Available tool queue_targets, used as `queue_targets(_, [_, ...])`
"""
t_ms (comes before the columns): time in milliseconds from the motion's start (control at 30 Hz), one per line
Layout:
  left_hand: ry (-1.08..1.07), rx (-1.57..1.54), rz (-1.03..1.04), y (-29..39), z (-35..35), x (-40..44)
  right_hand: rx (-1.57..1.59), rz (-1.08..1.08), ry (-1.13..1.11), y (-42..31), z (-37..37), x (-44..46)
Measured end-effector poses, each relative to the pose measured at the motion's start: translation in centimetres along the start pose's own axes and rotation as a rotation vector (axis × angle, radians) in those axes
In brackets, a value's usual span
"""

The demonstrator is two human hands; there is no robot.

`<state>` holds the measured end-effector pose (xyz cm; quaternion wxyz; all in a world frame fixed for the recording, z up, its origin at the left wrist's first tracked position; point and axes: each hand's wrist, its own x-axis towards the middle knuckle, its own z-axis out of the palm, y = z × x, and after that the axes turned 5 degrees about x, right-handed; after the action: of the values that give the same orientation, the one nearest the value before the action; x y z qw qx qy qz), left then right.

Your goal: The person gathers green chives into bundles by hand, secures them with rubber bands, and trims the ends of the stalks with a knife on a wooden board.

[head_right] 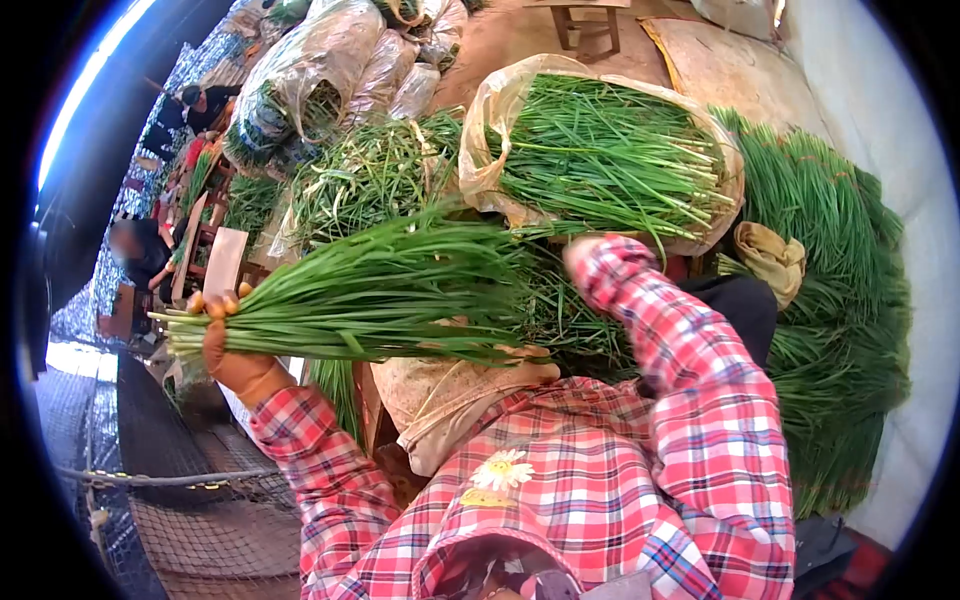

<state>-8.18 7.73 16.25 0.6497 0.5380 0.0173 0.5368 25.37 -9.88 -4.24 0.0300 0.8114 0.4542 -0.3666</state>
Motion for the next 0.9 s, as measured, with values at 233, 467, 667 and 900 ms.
queue_targets(233, [0.264,0.406,-0.157,-5.6,6.8,0.3,0.589,-1.003,0.743,-9.7,-4.4,-9.8])
queue_targets(467, [0.170,0.154,-0.526,-9.2,10.0,0.5,0.817,-0.728,0.379,-14.2,-5.0,-6.9])
queue_targets(667, [-0.150,0.100,-0.622,-11.3,3.3,-2.7,1.612,-0.688,-0.411,-9.5,-4.0,-7.3])
queue_targets(900, [-0.328,-0.258,-0.782,-13.9,5.0,-4.7,1.607,-0.656,-0.745,-11.2,2.1,-5.1])
